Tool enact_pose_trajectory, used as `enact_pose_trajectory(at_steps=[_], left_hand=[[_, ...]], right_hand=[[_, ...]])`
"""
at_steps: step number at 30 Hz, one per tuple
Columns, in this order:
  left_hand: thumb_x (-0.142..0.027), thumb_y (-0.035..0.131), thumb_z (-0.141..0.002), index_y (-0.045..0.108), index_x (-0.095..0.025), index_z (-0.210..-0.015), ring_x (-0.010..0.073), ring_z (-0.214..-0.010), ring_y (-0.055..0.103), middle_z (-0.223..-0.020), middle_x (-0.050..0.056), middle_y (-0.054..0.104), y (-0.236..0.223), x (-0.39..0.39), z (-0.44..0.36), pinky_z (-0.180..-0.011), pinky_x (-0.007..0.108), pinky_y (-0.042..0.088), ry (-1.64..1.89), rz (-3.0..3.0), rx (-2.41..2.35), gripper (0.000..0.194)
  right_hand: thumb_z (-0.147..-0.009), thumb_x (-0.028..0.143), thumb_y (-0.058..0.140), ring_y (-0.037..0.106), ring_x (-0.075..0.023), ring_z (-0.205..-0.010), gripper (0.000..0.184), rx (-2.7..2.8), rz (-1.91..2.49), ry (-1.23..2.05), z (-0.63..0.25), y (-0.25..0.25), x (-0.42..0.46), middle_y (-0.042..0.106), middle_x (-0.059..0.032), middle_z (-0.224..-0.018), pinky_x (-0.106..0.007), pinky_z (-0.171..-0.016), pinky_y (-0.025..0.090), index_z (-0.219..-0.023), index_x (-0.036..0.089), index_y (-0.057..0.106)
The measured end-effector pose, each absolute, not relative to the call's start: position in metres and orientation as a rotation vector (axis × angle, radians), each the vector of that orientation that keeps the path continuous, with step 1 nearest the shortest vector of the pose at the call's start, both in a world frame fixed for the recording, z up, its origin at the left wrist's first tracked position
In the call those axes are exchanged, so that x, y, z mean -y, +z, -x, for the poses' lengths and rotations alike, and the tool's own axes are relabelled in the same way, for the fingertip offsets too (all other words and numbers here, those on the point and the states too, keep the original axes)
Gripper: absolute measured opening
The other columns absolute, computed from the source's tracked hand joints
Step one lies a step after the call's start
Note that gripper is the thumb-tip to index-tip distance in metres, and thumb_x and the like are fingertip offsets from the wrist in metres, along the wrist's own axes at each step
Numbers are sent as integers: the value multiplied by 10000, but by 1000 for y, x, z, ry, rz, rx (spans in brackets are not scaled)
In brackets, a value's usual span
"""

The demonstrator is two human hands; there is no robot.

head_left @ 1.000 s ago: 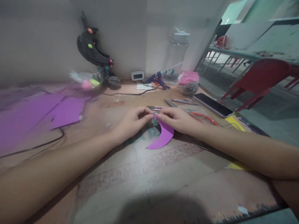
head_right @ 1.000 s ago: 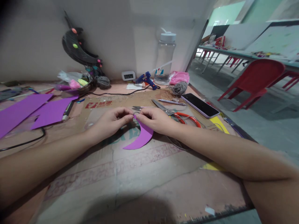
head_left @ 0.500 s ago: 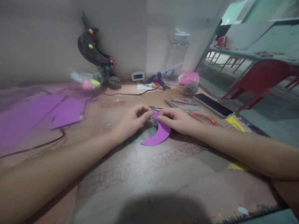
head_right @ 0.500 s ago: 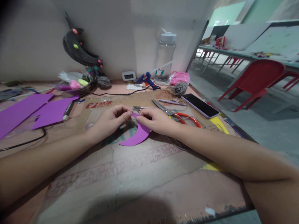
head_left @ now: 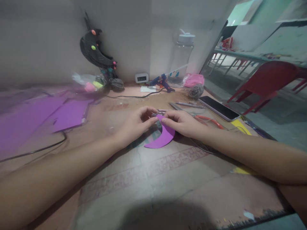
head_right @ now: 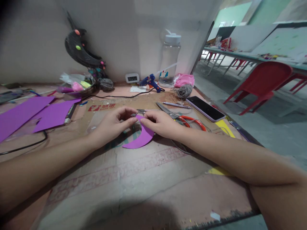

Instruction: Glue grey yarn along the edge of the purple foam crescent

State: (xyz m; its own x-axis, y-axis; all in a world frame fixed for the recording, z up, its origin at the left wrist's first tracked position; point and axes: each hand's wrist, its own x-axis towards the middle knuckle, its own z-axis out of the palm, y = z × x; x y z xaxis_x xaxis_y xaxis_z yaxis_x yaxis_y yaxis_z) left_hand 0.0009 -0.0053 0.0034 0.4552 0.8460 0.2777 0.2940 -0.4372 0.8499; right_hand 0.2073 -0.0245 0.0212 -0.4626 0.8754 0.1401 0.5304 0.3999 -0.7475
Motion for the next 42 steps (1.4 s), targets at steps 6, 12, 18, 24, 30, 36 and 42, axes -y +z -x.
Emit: enact_pose_trajectory(at_steps=[6, 12, 18, 24, 30, 36, 42], left_hand=[[-370, 615, -879, 621, -189, -1005, 147, -792, 634, -912, 30, 677, 4, 5, -2, -704, 276, 495, 962, -1959, -963, 221], [-372, 617, -879, 626, -181, -996, 141, -781, 623, -909, 26, 675, 5, 5, -2, -707, 273, 490, 941, -1947, -958, 224], [-361, 598, -896, 613, -182, -1097, 144, -802, 621, -955, 38, 678, 3, 4, -1, -720, 280, 493, 914, -1939, -950, 270], [-364, 601, -892, 618, -184, -1042, 149, -817, 635, -939, 28, 681, 1, 2, -1, -736, 286, 503, 927, -1936, -946, 235], [-360, 598, -890, 626, -185, -1005, 159, -834, 651, -951, 34, 697, 1, 3, -2, -736, 293, 508, 917, -1921, -937, 212], [-349, 595, -892, 638, -190, -1003, 161, -844, 665, -946, 31, 711, 1, 4, -2, -764, 297, 514, 879, -1931, -896, 198], [-338, 592, -889, 639, -187, -1031, 168, -875, 672, -987, 43, 718, 1, 4, -2, -780, 303, 520, 880, -1940, -898, 212]], right_hand=[[-914, 417, 489, 404, -108, -611, 321, 2141, 1189, 868, -207, 21, 25, 424, 24, -663, -265, -570, 319, -691, 186, 479], [-916, 390, 487, 400, -106, -609, 318, 2165, 1175, 834, -206, 23, 26, 420, 28, -653, -266, -577, 316, -672, 189, 458], [-916, 396, 493, 413, -108, -621, 313, 2155, 1183, 844, -206, 23, 25, 436, 22, -665, -266, -584, 327, -687, 184, 482], [-921, 409, 492, 419, -106, -614, 331, 2161, 1172, 826, -207, 21, 25, 449, 21, -659, -258, -572, 331, -683, 179, 494], [-911, 341, 526, 555, -137, -748, 182, 1946, 1146, 799, -209, 15, 23, 607, -30, -879, -267, -646, 451, -989, 181, 560], [-896, 260, 562, 619, -189, -1077, 362, 1852, 1058, 956, -210, 12, 20, 617, -94, -1258, -339, -859, 526, -1251, 215, 514], [-888, 302, 586, 623, -142, -772, 404, 1956, 1041, 998, -210, 11, 21, 655, -37, -912, -304, -695, 522, -1272, 183, 546]])
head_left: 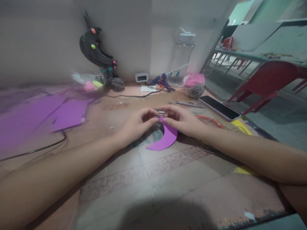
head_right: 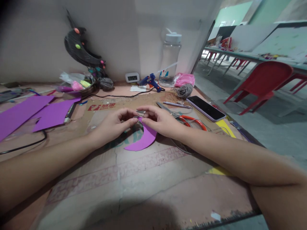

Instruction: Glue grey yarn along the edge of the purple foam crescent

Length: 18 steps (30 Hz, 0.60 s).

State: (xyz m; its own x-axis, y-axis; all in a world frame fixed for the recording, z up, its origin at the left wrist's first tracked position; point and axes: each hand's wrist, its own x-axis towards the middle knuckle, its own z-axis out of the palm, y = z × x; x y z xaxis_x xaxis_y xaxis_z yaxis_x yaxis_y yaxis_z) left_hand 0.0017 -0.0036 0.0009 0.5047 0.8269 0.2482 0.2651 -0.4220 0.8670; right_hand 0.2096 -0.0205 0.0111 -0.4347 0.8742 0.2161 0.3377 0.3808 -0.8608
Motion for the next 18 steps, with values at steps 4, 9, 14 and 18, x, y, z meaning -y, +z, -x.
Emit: enact_pose_trajectory(at_steps=[4, 9, 14, 18], left_hand=[[-348, 592, -886, 638, -182, -1034, 170, -857, 669, -975, 48, 715, 2, 4, -1, -753, 302, 521, 894, -1948, -942, 227], [-354, 589, -892, 635, -183, -1045, 158, -837, 662, -969, 43, 710, 1, 4, -1, -735, 289, 521, 910, -1939, -949, 234], [-347, 585, -890, 638, -184, -1020, 161, -830, 657, -953, 42, 707, 4, 5, -2, -733, 294, 517, 931, -1948, -982, 214], [-332, 584, -889, 641, -188, -1001, 163, -843, 654, -949, 41, 707, 7, 7, -2, -761, 299, 513, 973, -1976, -1007, 192]], right_hand=[[-884, 311, 588, 528, -106, -624, 303, 1978, 1140, 829, -211, 14, 22, 592, 1, -761, -251, -569, 436, -1146, 167, 636], [-870, 308, 596, 555, -120, -674, 278, 1939, 1174, 776, -211, 15, 23, 641, -26, -839, -252, -595, 445, -1104, 169, 650], [-866, 361, 594, 524, -120, -632, 300, 1981, 1233, 803, -209, 18, 23, 611, -16, -764, -257, -570, 417, -1081, 161, 659], [-864, 381, 588, 548, -130, -667, 244, 1983, 1227, 914, -207, 18, 23, 633, -31, -785, -269, -609, 431, -937, 157, 655]])
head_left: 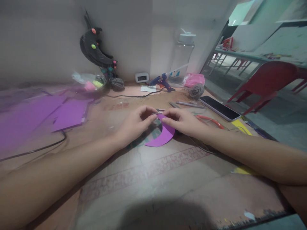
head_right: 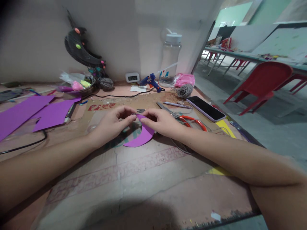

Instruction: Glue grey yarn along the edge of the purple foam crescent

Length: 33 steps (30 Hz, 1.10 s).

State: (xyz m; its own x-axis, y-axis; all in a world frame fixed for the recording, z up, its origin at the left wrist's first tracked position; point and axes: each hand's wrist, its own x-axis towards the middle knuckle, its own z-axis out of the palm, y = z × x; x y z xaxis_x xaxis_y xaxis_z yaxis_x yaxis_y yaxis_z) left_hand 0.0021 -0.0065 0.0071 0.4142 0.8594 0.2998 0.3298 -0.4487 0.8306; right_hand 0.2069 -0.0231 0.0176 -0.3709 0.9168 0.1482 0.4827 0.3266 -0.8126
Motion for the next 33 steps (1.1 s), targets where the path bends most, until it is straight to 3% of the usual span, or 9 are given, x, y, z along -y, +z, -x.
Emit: enact_pose_trajectory(at_steps=[7, 13, 25, 33], left_hand=[[-360, 581, -892, 643, -185, -1053, 177, -871, 666, -984, 53, 718, 4, 5, -1, -794, 321, 524, 961, -1970, -981, 246], [-375, 575, -900, 668, -192, -1050, 184, -890, 677, -1000, 52, 731, 5, 6, -1, -826, 330, 527, 927, -1953, -933, 254], [-381, 562, -902, 672, -189, -991, 182, -844, 656, -938, 38, 725, 7, 7, -1, -766, 307, 497, 913, -2003, -1018, 238], [-386, 571, -892, 646, -187, -922, 173, -798, 643, -872, 36, 704, 6, 7, -2, -729, 298, 492, 955, -1928, -1064, 215]], right_hand=[[-857, 348, 598, 513, -105, -586, 182, 1914, 1186, 1013, -207, 12, 23, 575, 24, -695, -248, -556, 419, -915, 179, 569], [-856, 336, 604, 515, -102, -609, 177, 1945, 1152, 1024, -208, 9, 21, 576, 18, -728, -233, -537, 402, -920, 179, 552], [-857, 315, 596, 505, -134, -685, 168, 1970, 1199, 464, -211, 22, 23, 578, -10, -730, -276, -645, 391, -766, 174, 596], [-905, 357, 547, 490, -122, -627, 243, 1918, 1117, 429, -214, 21, 30, 548, 11, -662, -265, -610, 377, -728, 191, 539]])
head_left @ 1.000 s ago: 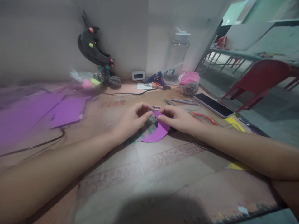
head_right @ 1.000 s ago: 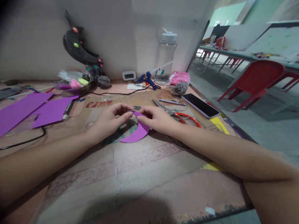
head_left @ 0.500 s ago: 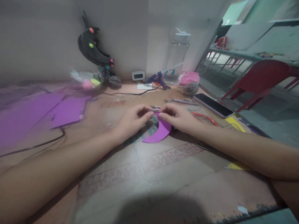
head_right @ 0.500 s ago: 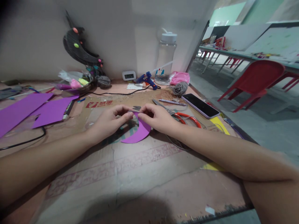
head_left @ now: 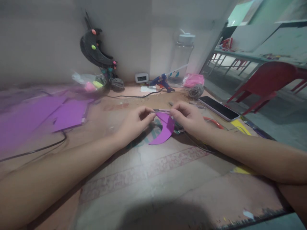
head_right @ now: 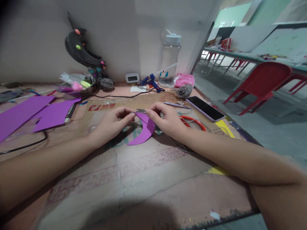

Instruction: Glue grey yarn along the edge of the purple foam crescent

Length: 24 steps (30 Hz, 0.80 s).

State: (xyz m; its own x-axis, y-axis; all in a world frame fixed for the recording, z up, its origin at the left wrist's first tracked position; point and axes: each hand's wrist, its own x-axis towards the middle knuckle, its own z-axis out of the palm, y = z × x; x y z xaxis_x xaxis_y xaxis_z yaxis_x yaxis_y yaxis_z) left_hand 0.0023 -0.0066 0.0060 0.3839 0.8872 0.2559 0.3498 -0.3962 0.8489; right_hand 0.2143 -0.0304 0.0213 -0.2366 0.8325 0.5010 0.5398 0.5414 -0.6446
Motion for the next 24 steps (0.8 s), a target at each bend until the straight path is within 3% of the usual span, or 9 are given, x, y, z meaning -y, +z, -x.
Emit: enact_pose_trajectory(at_steps=[6, 11, 16, 20, 24], left_hand=[[-382, 554, -902, 626, -190, -927, 164, -801, 632, -893, 36, 694, 6, 6, -2, -744, 296, 491, 981, -1937, -1031, 207], [-367, 561, -897, 624, -193, -951, 165, -816, 641, -899, 35, 695, 7, 6, -2, -732, 288, 497, 978, -1913, -1028, 193], [-374, 565, -895, 630, -189, -975, 171, -827, 653, -908, 41, 701, 8, 7, -2, -727, 287, 500, 966, -1898, -1027, 212], [-360, 567, -890, 635, -187, -972, 175, -838, 659, -929, 43, 711, 9, 8, -2, -748, 296, 504, 966, -1903, -1032, 203], [-373, 571, -889, 633, -186, -973, 178, -831, 662, -925, 47, 712, 10, 9, -3, -732, 296, 511, 967, -1887, -1034, 215]], right_hand=[[-948, 314, 476, 527, -142, -665, 284, 2269, 879, 294, -214, 22, 34, 585, -24, -680, -291, -670, 406, -702, 192, 551], [-954, 299, 463, 539, -160, -746, 251, 2228, 871, 241, -213, 21, 30, 583, -41, -769, -313, -718, 424, -730, 204, 530], [-919, 266, 513, 545, -165, -770, 84, 2055, 1031, 271, -213, 19, 27, 591, -35, -823, -312, -722, 428, -888, 198, 551], [-916, 273, 507, 571, -170, -792, 143, 2007, 1129, 385, -211, 18, 24, 634, -44, -858, -305, -721, 437, -1005, 182, 572], [-920, 314, 488, 536, -143, -668, 193, 2045, 1227, 491, -210, 20, 24, 615, -13, -727, -276, -642, 406, -852, 178, 606]])
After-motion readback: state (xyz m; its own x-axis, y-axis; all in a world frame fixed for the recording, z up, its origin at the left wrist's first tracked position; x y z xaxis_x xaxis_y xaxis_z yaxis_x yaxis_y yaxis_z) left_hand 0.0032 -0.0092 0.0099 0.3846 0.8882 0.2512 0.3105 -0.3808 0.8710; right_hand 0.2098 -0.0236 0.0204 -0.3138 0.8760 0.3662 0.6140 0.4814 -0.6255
